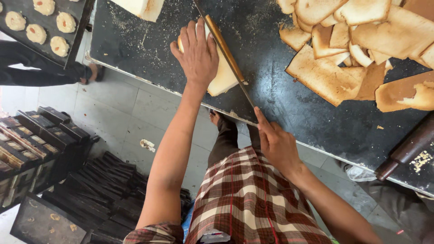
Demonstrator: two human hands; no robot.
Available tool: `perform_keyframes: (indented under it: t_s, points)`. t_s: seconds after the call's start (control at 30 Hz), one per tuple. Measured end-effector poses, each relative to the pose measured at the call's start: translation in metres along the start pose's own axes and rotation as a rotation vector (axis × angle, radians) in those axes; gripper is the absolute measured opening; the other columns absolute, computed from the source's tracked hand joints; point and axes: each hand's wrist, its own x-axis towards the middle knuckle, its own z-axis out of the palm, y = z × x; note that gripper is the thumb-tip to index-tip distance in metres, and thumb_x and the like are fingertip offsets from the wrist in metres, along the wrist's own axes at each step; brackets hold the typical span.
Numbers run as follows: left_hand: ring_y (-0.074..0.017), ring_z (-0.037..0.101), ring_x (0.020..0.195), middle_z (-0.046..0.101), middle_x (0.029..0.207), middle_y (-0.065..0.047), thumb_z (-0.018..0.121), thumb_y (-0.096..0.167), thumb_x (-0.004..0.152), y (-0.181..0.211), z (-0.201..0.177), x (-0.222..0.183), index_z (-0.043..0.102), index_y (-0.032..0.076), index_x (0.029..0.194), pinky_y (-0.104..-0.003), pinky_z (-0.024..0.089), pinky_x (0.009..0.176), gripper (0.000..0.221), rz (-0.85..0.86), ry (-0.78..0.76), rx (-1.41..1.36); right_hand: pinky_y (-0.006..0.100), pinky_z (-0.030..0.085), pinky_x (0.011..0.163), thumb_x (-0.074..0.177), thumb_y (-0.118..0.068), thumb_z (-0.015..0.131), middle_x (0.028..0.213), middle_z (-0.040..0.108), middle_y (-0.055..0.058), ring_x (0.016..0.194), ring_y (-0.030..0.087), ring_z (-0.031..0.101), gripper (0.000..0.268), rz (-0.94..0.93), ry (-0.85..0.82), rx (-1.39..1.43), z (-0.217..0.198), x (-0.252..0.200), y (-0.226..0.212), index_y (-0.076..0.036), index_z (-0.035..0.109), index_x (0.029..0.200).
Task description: The person slices the crusts off multiple loaves of bread using a long knife, handling each loaf one at a time on a work table.
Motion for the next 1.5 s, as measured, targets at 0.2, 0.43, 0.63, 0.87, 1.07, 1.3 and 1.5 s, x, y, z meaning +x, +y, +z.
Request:
perform_keyframes:
  t_s: [0.2, 0.43, 0.63, 0.87, 1.07, 1.3, 1.5]
  points:
    - [-0.0293, 0.043, 0.138, 0.051, 0.147, -0.011, 0.049, 0.029, 0.106, -0.001, 0.0, -0.002, 0.046, 0.01, 0.15, -0.058, 0.027, 0.11, 0.048, -0.016, -0.025, 0.001, 0.044, 0.053, 0.052, 0.103, -0.009, 0.056, 0.084, 0.068, 0.02, 0.061, 0.035, 0.066, 0.052, 0.026, -0.019, 0.031, 0.006, -0.003, -0.002, -0.013, 0.048, 0.154]
    - [-0.0308, 0.042, 0.139, 0.05, 0.148, -0.011, 0.048, 0.029, 0.106, 0.0, 0.0, -0.002, 0.046, 0.009, 0.15, -0.058, 0.026, 0.109, 0.048, -0.025, -0.047, 0.014, 0.045, 0.053, 0.052, 0.102, -0.011, 0.057, 0.08, 0.069, 0.019, 0.058, 0.036, 0.066, 0.054, 0.029, -0.048, -0.046, 0.01, -0.019, 0.018, -0.015, 0.046, 0.155]
    - [-0.0298, 0.041, 0.139, 0.05, 0.148, -0.01, 0.046, 0.03, 0.106, -0.001, -0.001, 0.001, 0.046, 0.009, 0.149, -0.059, 0.026, 0.11, 0.047, -0.033, -0.064, 0.026, 0.042, 0.053, 0.05, 0.102, -0.01, 0.056, 0.08, 0.069, 0.019, 0.057, 0.032, 0.068, 0.056, 0.028, -0.034, -0.04, 0.006, -0.032, 0.014, -0.014, 0.043, 0.156]
    - [-0.0283, 0.042, 0.139, 0.052, 0.148, -0.008, 0.044, 0.032, 0.109, 0.001, -0.002, 0.0, 0.047, 0.012, 0.149, -0.057, 0.027, 0.11, 0.045, -0.029, -0.051, 0.025, 0.047, 0.052, 0.055, 0.102, -0.01, 0.06, 0.08, 0.069, 0.02, 0.061, 0.037, 0.067, 0.054, -0.01, 0.001, -0.075, 0.019, 0.026, 0.013, -0.014, 0.046, 0.154]
    - [-0.0292, 0.042, 0.139, 0.051, 0.148, -0.008, 0.044, 0.033, 0.11, 0.001, -0.003, 0.001, 0.048, 0.013, 0.148, -0.055, 0.027, 0.11, 0.043, -0.024, -0.032, 0.016, 0.044, 0.056, 0.066, 0.104, -0.008, 0.055, 0.094, 0.071, 0.021, 0.077, 0.035, 0.07, 0.056, -0.108, 0.02, 0.099, -0.005, -0.029, 0.024, -0.01, 0.041, 0.158]
    - [-0.0281, 0.043, 0.139, 0.052, 0.148, -0.006, 0.043, 0.031, 0.111, -0.001, -0.003, -0.001, 0.049, 0.012, 0.148, -0.058, 0.027, 0.113, 0.043, -0.029, -0.062, -0.007, 0.045, 0.055, 0.063, 0.105, -0.007, 0.057, 0.09, 0.073, 0.021, 0.074, 0.036, 0.071, 0.052, 0.022, -0.138, 0.078, 0.02, 0.01, 0.044, -0.009, 0.045, 0.156]
    - [-0.0301, 0.042, 0.14, 0.051, 0.148, -0.008, 0.044, 0.033, 0.113, -0.001, 0.003, -0.002, 0.048, 0.01, 0.147, -0.057, 0.028, 0.114, 0.041, -0.02, -0.01, 0.071, 0.045, 0.056, 0.068, 0.106, -0.005, 0.055, 0.113, 0.072, 0.026, 0.085, 0.04, 0.072, 0.05, -0.079, -0.042, 0.178, 0.009, -0.013, 0.043, -0.008, 0.045, 0.154]
